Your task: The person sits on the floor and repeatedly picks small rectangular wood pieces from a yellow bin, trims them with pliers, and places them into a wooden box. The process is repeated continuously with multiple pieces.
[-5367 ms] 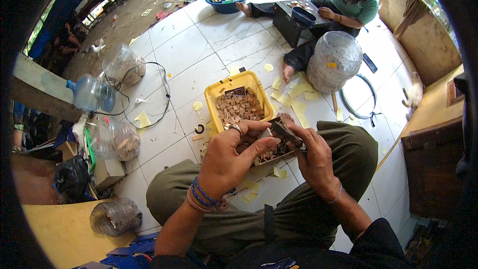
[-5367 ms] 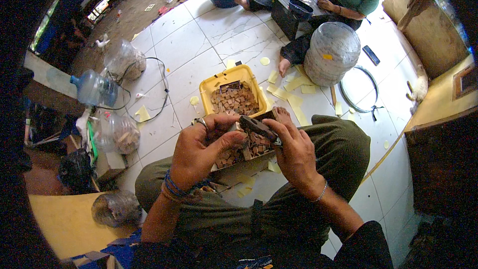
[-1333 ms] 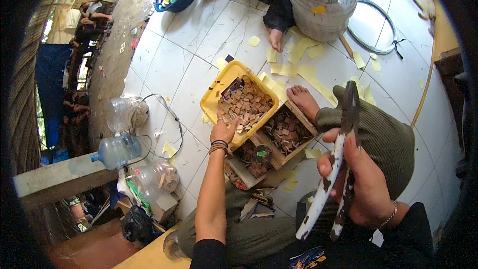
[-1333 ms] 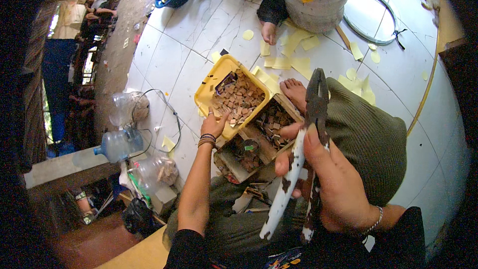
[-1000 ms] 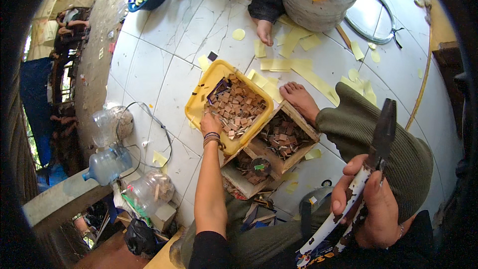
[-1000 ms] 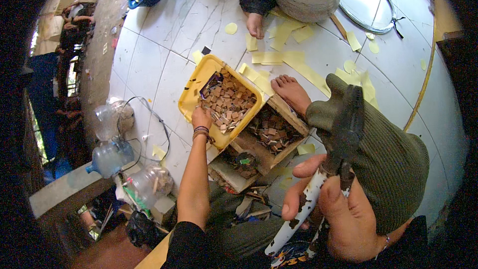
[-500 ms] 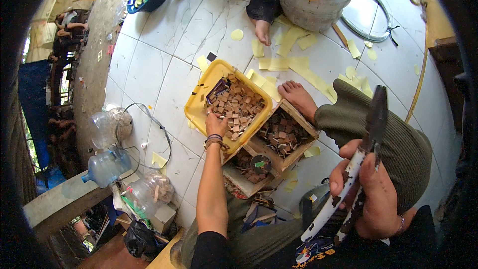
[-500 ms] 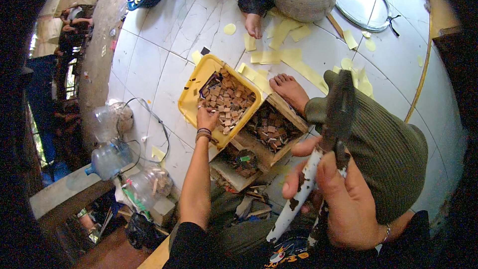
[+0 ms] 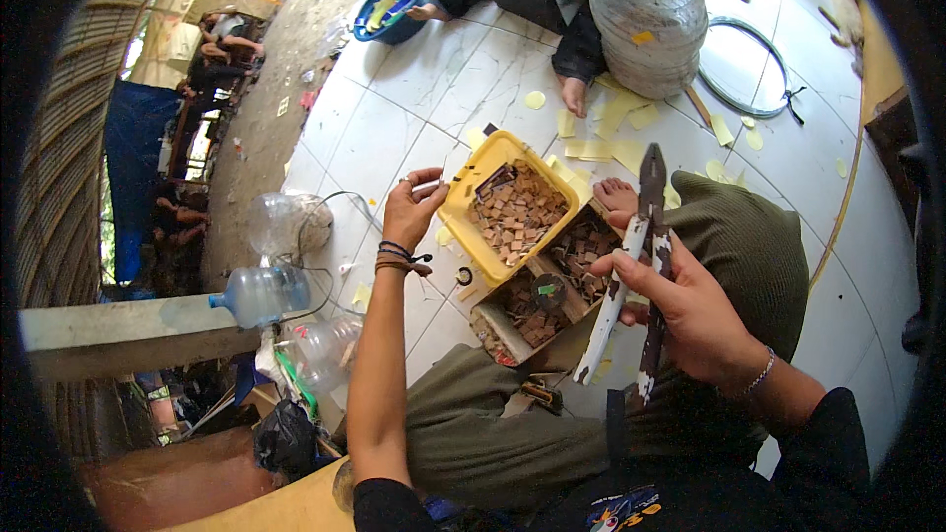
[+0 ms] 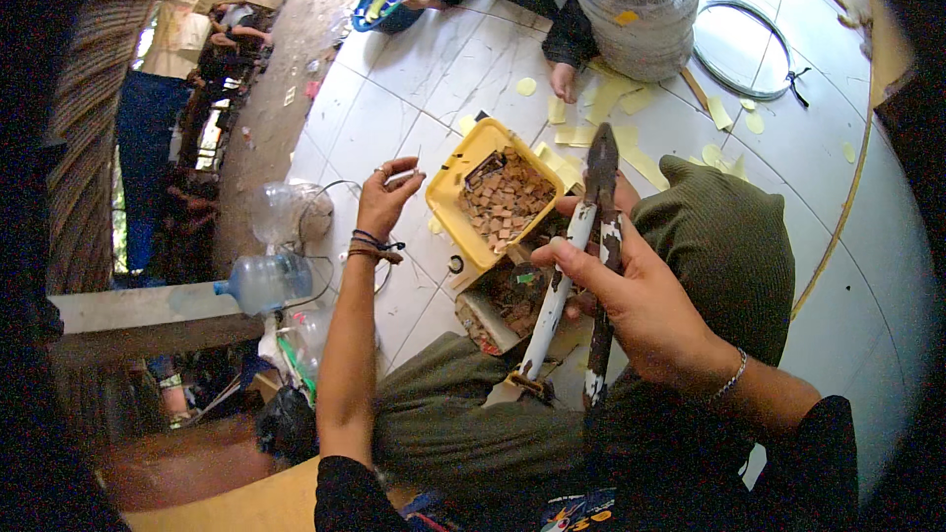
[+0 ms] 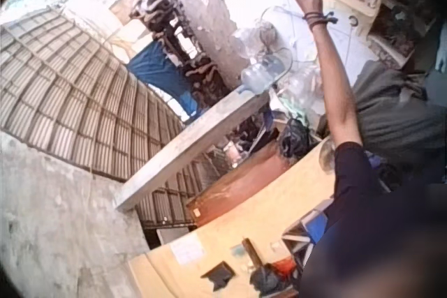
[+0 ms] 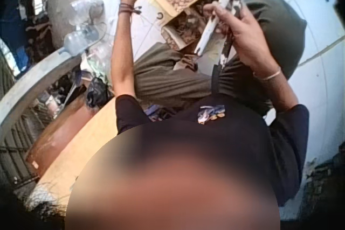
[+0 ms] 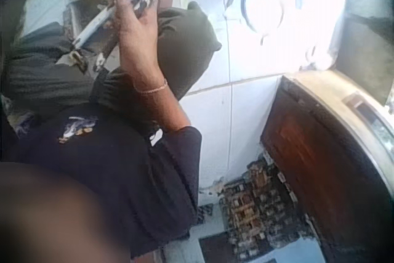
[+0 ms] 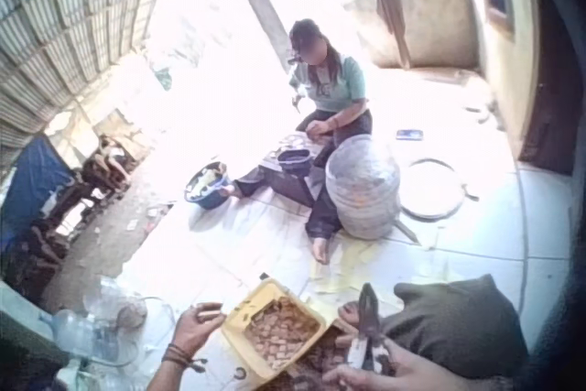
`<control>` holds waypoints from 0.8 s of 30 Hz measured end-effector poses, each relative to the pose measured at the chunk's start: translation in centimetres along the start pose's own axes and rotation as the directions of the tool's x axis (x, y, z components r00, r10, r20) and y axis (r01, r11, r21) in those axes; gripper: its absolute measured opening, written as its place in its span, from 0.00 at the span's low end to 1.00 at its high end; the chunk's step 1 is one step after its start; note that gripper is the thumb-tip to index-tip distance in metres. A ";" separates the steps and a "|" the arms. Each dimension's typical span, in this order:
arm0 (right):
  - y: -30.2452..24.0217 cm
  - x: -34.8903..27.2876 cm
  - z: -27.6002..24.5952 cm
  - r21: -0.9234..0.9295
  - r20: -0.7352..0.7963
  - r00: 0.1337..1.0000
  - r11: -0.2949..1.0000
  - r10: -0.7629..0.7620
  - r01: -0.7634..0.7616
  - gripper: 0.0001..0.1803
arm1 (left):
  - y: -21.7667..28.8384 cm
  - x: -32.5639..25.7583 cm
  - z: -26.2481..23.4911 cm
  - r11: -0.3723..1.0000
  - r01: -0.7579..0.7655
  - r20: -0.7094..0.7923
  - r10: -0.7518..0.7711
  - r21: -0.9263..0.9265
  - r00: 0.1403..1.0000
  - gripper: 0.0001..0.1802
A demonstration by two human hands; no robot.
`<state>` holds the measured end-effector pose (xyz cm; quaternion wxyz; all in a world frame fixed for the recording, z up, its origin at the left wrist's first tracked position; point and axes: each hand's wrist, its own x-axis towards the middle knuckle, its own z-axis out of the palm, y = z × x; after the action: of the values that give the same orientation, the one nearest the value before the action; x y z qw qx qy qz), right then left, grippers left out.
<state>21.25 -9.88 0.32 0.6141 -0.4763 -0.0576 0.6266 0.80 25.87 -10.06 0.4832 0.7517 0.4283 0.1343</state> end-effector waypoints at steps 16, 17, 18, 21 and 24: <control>3.3 1.5 -0.1 -0.817 0.420 0.634 0.034 -0.649 0.576 0.40 | 17.5 -22.3 6.3 0.857 -0.179 0.001 0.205 -0.484 0.979 0.23; 3.4 1.6 0.0 -0.819 0.436 0.634 0.011 -0.639 0.574 0.40 | 17.4 -22.6 6.5 0.850 -0.161 -0.008 0.182 -0.502 0.983 0.23; 3.4 1.7 0.0 -0.820 0.451 0.634 -0.011 -0.628 0.572 0.41 | 17.3 -22.8 6.6 0.841 -0.142 -0.015 0.157 -0.521 0.987 0.23; 3.6 1.6 0.3 -0.805 0.472 0.629 -0.012 -0.617 0.592 0.42 | 16.8 -22.7 6.7 0.812 -0.077 0.004 0.097 -0.579 0.995 0.23; 3.6 1.7 0.6 -0.789 0.480 0.615 0.000 -0.625 0.615 0.41 | 16.5 -22.8 7.0 0.790 -0.106 -0.007 0.128 -0.604 0.992 0.23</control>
<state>18.59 -9.01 -2.60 0.4450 -0.6550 -0.5944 0.1397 -0.05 1.21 5.23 0.6954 0.5859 0.3076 0.2804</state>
